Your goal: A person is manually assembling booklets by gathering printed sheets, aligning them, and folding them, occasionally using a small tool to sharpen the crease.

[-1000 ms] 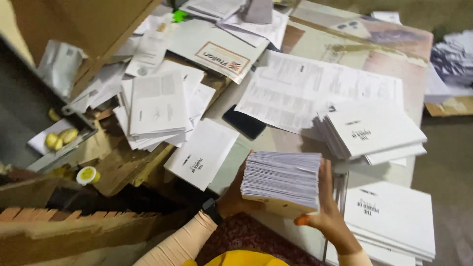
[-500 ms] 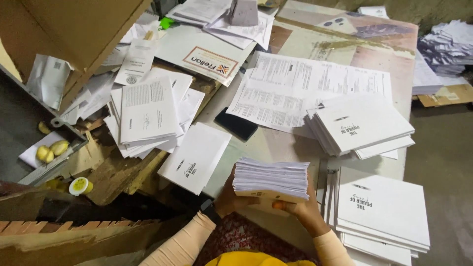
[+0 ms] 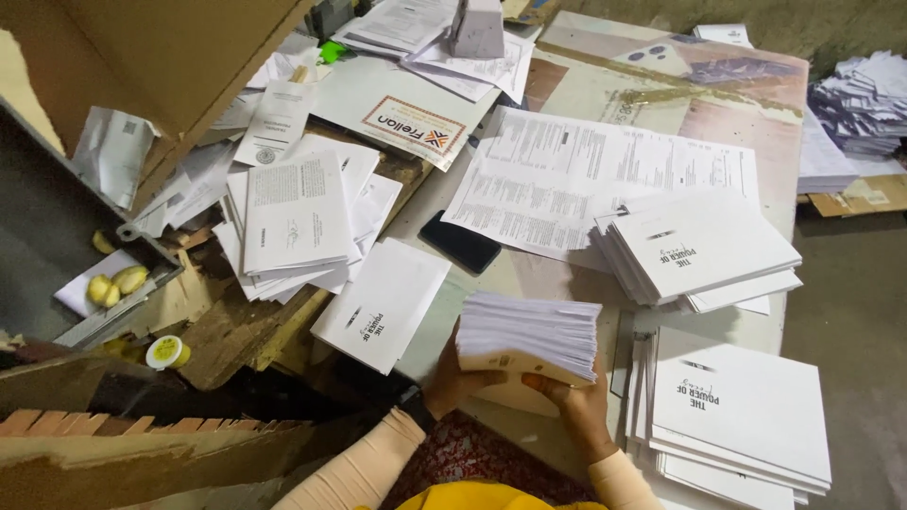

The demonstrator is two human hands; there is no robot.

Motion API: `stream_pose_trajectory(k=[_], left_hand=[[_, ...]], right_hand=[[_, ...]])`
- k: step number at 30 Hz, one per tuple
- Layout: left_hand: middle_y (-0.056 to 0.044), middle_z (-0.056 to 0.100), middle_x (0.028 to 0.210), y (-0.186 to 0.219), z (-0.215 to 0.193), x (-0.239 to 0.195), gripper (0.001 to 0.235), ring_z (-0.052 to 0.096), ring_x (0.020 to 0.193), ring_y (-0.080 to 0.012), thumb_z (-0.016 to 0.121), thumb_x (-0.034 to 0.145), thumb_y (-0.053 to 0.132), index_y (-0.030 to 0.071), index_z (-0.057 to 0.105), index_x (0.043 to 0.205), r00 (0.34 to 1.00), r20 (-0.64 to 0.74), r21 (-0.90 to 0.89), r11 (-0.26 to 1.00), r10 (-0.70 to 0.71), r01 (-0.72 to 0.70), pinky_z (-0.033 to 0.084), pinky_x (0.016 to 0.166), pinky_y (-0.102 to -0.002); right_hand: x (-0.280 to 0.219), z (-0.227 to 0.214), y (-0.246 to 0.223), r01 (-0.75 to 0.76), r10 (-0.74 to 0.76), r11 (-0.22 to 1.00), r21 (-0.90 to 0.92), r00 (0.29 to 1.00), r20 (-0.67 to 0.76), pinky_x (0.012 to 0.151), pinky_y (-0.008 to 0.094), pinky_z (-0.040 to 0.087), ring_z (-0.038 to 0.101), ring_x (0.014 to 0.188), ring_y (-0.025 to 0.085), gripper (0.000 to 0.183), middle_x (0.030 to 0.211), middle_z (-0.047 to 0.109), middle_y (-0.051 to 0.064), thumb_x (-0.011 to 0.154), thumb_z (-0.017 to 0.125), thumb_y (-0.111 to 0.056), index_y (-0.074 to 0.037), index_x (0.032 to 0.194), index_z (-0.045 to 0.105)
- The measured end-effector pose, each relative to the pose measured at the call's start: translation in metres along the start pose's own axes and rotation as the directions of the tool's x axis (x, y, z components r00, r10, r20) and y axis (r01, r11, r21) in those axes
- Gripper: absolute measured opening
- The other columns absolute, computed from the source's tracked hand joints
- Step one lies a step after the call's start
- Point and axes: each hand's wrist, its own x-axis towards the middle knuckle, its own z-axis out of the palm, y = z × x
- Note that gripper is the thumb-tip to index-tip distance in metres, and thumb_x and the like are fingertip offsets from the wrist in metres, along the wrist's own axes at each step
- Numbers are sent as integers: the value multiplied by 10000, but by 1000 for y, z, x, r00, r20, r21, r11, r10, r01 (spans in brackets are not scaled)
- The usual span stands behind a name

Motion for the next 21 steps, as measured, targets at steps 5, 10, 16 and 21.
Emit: stream_pose_trajectory(k=[5, 10, 16, 21], left_hand=[[-133, 670, 1160, 7, 14, 1, 635, 633, 1059, -288, 812, 639, 172, 88, 554, 1213, 967, -134, -191, 963, -217, 190, 547, 882, -442], [-125, 667, 1144, 10, -15, 6, 476, 644, 1081, -290, 840, 723, 146, 88, 614, 1137, 992, -56, -80, 990, 110, -114, 550, 966, -483], [-131, 476, 1373, 51, -29, -3, 932, 522, 1182, -230, 800, 762, 142, 51, 205, 1473, 962, 69, 177, 945, 265, -274, 435, 1015, -329], [-197, 531, 1176, -21, -38, 0, 501, 559, 1084, -324, 702, 828, 72, -7, 479, 1270, 917, 361, 760, 517, 170, -395, 530, 943, -365]], right_hand=[[-5, 12, -53, -137, 122, 980, -144, 987, -108, 653, 342, 535, 613, 853, 246, 597, 959, 681, 137, 504, 868, -57, -58, 1026, 580], [5, -10, -77, 188, -117, 697, -692, 982, 149, 563, 310, 295, 439, 680, 184, 579, 729, 521, 30, 499, 935, -377, -90, 745, 497], [14, -6, -112, 715, -414, 46, -697, 649, 638, 1129, 418, 351, 636, 701, 193, 286, 716, 643, -15, 626, 806, -240, -154, 801, 597], [27, 1, -72, 608, 47, -118, -785, 793, 607, 1152, 500, 316, 642, 946, 241, 887, 971, 663, -9, 422, 947, -505, -199, 1129, 507]])
